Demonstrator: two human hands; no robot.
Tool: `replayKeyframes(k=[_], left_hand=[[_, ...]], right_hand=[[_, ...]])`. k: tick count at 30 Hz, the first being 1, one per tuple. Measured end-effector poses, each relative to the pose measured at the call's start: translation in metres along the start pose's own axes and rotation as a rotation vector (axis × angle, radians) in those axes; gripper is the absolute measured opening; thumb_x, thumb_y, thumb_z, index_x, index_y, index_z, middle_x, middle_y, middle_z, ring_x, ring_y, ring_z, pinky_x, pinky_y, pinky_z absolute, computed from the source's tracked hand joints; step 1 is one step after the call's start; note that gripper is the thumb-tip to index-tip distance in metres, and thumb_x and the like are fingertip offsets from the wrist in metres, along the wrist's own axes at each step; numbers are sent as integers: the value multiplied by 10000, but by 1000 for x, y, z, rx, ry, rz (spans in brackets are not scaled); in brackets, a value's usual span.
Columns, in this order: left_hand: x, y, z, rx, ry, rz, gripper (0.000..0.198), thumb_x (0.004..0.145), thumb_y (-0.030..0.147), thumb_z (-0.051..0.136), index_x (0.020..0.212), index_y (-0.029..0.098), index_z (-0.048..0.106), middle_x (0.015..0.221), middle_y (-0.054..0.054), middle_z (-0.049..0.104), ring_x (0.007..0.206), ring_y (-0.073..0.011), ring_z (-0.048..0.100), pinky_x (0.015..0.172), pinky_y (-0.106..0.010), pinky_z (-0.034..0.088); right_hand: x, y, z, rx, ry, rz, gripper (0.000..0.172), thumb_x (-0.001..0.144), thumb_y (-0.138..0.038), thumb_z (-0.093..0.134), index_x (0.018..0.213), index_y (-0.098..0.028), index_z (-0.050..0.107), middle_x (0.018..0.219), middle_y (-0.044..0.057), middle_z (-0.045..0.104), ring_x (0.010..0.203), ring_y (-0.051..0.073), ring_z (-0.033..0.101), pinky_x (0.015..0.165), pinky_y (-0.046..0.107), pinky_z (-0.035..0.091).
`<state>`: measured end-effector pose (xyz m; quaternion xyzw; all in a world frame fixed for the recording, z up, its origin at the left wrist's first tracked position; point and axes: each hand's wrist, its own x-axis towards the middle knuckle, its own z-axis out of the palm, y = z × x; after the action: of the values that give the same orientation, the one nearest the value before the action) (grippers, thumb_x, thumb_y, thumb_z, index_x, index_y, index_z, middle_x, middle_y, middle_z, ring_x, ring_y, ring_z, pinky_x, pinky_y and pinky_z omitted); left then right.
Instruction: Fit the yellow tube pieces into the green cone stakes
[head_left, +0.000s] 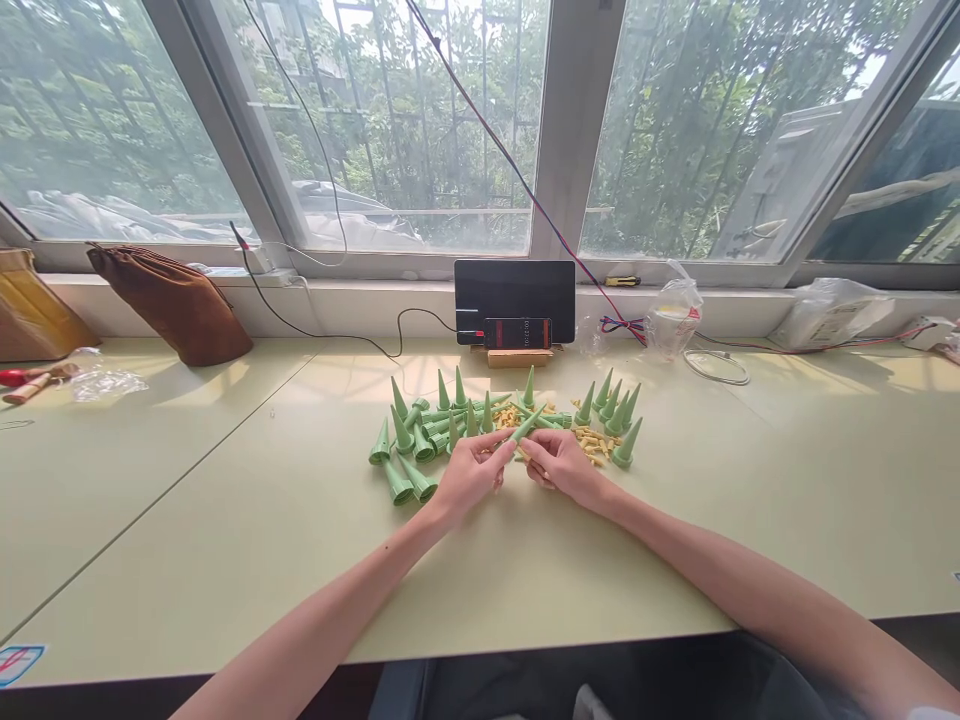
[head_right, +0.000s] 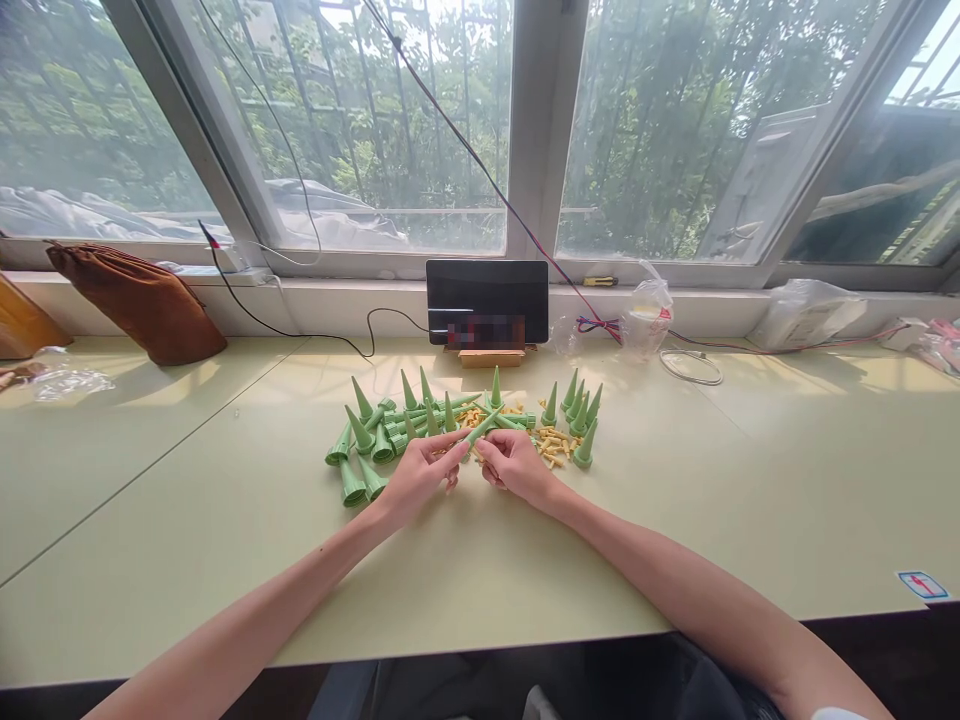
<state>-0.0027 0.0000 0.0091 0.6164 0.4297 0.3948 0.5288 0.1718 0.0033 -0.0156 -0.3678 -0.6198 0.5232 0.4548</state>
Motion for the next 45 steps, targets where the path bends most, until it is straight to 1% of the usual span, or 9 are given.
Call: replayKeyframes(k=[4, 8, 13, 18, 24, 31, 36, 40, 45], left_hand=[[1, -6, 0, 61, 6, -16, 525, 827, 456, 633, 1257, 155, 652, 545, 36, 461, 475, -90, 418, 456, -220, 399], [3, -9, 0, 51, 9, -15, 535, 829, 466, 630, 1261, 151, 647, 573, 30, 484, 478, -88, 423, 463, -224, 422], [2, -6, -1, -49, -18, -20, 524, 827, 469, 636, 1253, 164, 650, 636, 14, 517, 508, -96, 462, 482, -240, 455], [1, -1, 0, -200, -46, -59, 536, 804, 460, 675, 1245, 157, 654, 751, -27, 588, 536, -87, 506, 550, -269, 490], [1, 1, 1, -241, -37, -54, 567, 799, 459, 690, 1274, 154, 632, 733, -32, 606, 563, -94, 515, 587, -273, 491], [1, -1, 5, -240, -62, -83, 557, 829, 461, 662, 1283, 146, 591, 788, -65, 671, 651, -148, 616, 661, -329, 556], [2, -6, 6, -263, -89, -89, 524, 850, 478, 629, 1265, 163, 577, 780, -54, 672, 671, -170, 654, 672, -355, 580], [2, -7, 6, -294, -173, -92, 523, 859, 490, 610, 1268, 167, 568, 735, -28, 645, 640, -174, 660, 638, -336, 570], [3, -10, 7, -321, -214, -128, 561, 862, 486, 610, 1317, 174, 512, 711, -9, 623, 653, -179, 664, 630, -330, 561]], right_hand=[[-1, -2, -4, -489, 68, -245, 404, 927, -373, 506, 577, -197, 406, 532, -19, 410, 507, 113, 328, 509, 278, 254], [-1, -4, -4, -581, 86, -309, 401, 933, -345, 483, 575, -196, 383, 537, -25, 379, 514, 113, 299, 516, 277, 243], [-1, -5, 0, -228, 35, -104, 389, 912, -436, 535, 614, -197, 461, 497, -28, 458, 455, 106, 384, 469, 263, 293], [1, -3, 4, 279, -26, 112, 410, 824, -487, 659, 621, -188, 465, 477, -63, 393, 415, 84, 389, 395, 219, 230], [3, -2, 3, 356, -15, 136, 419, 787, -473, 707, 611, -177, 468, 471, -68, 393, 412, 73, 396, 394, 207, 230], [1, -6, 2, 171, 46, 51, 416, 860, -468, 610, 596, -188, 453, 482, -55, 424, 400, 81, 397, 402, 227, 281], [-4, -9, 4, -137, 101, -96, 320, 834, -463, 639, 704, -197, 517, 584, -34, 501, 496, 104, 438, 469, 246, 336], [-6, -6, 7, -378, 187, -221, 308, 846, -418, 625, 673, -205, 485, 568, -30, 475, 507, 112, 392, 484, 255, 303], [-5, -4, 9, -502, 226, -256, 315, 863, -362, 594, 653, -209, 417, 543, -43, 437, 490, 105, 358, 490, 255, 279]])
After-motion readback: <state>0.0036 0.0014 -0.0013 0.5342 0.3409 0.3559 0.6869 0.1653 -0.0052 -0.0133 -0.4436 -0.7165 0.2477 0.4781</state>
